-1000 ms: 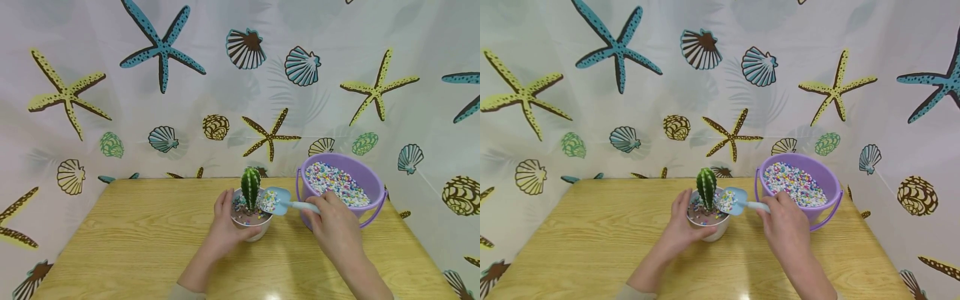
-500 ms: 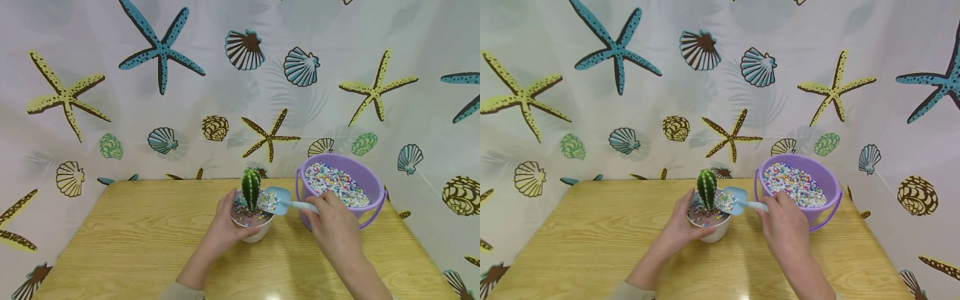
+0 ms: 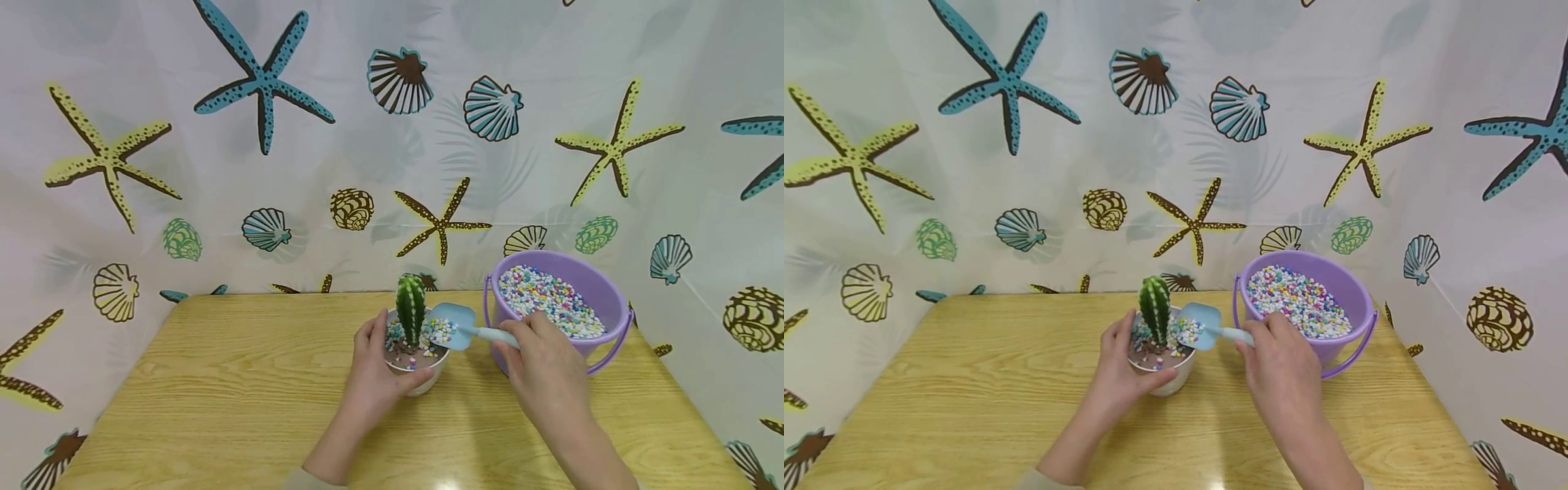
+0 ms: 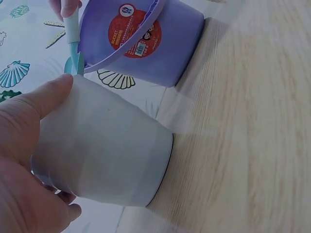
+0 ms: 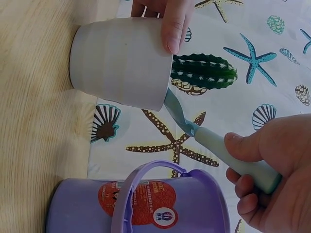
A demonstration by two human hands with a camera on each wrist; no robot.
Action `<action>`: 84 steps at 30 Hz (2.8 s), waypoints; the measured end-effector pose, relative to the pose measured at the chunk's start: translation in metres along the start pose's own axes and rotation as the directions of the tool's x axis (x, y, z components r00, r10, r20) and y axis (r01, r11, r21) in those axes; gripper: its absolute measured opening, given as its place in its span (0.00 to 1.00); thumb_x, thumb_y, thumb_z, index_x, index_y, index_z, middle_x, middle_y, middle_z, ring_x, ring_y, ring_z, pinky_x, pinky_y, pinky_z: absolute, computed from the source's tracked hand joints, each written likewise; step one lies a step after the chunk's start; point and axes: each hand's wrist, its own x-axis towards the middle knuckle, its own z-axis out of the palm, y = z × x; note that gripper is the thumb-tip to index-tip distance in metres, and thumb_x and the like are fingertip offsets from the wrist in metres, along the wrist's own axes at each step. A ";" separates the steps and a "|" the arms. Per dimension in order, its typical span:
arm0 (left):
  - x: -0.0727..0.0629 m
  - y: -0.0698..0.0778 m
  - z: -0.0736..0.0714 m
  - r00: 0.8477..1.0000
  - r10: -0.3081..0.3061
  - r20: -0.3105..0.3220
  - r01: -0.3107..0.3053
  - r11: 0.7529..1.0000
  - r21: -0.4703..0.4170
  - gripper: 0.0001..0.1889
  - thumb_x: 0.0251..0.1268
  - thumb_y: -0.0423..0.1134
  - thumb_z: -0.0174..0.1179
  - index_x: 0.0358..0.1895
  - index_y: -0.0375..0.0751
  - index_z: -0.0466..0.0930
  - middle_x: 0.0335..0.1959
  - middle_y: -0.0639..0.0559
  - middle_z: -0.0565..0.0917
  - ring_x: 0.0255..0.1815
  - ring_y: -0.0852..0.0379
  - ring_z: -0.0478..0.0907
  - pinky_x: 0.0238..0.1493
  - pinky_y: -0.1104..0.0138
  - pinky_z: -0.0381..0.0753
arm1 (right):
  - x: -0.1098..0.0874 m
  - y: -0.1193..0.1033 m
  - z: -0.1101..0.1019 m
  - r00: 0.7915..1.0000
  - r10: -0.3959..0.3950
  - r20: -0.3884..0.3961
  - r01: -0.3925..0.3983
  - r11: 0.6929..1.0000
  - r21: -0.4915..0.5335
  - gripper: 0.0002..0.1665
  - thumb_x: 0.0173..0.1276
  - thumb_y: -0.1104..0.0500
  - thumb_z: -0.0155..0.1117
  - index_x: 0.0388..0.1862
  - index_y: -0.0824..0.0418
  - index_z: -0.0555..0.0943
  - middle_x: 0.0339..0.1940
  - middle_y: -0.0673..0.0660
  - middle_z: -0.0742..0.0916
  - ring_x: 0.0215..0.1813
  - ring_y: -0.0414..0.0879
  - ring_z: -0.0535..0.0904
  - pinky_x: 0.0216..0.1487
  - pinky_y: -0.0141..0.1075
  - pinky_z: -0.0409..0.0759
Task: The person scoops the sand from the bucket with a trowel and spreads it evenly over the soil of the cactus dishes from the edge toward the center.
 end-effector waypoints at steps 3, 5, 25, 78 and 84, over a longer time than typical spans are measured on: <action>0.001 -0.002 -0.003 0.999 -0.017 0.040 0.018 1.000 -0.023 0.69 0.53 0.53 0.89 0.92 0.47 0.49 0.87 0.32 0.52 0.83 0.27 0.60 0.80 0.37 0.64 | 0.000 0.000 0.001 1.000 -0.014 -0.012 0.014 1.000 -0.004 0.18 0.61 0.64 0.88 0.49 0.62 0.91 0.39 0.54 0.84 0.35 0.49 0.81 0.32 0.44 0.82; 0.002 -0.003 -0.007 0.996 -0.017 0.083 0.020 0.999 -0.041 0.69 0.53 0.52 0.89 0.93 0.49 0.47 0.89 0.35 0.48 0.85 0.26 0.57 0.81 0.35 0.61 | 0.000 0.001 0.002 0.999 -0.025 -0.024 0.025 1.000 -0.007 0.19 0.61 0.64 0.89 0.49 0.62 0.91 0.39 0.54 0.84 0.35 0.49 0.81 0.32 0.44 0.82; 0.001 -0.001 -0.005 0.999 -0.017 0.034 0.017 1.000 -0.001 0.67 0.52 0.51 0.90 0.91 0.44 0.53 0.84 0.32 0.59 0.81 0.27 0.64 0.80 0.37 0.66 | -0.002 0.003 0.007 0.994 -0.066 -0.085 0.063 0.998 -0.027 0.21 0.57 0.66 0.90 0.49 0.61 0.91 0.38 0.54 0.83 0.34 0.50 0.79 0.32 0.44 0.80; 0.006 -0.008 -0.005 0.994 -0.048 0.102 0.058 0.994 -0.095 0.71 0.58 0.55 0.86 0.92 0.42 0.41 0.90 0.32 0.48 0.87 0.26 0.52 0.82 0.33 0.58 | -0.004 -0.001 0.011 0.954 -0.198 -0.227 0.185 0.980 -0.075 0.27 0.51 0.70 0.92 0.51 0.65 0.92 0.43 0.59 0.86 0.38 0.56 0.82 0.37 0.46 0.84; 0.005 -0.009 -0.004 0.994 -0.034 0.100 0.044 0.994 -0.102 0.69 0.59 0.54 0.86 0.92 0.40 0.42 0.89 0.31 0.50 0.86 0.26 0.53 0.82 0.34 0.59 | -0.005 0.000 0.012 0.956 -0.185 -0.229 0.176 0.983 -0.060 0.24 0.55 0.70 0.89 0.51 0.65 0.92 0.43 0.59 0.86 0.38 0.57 0.82 0.37 0.47 0.83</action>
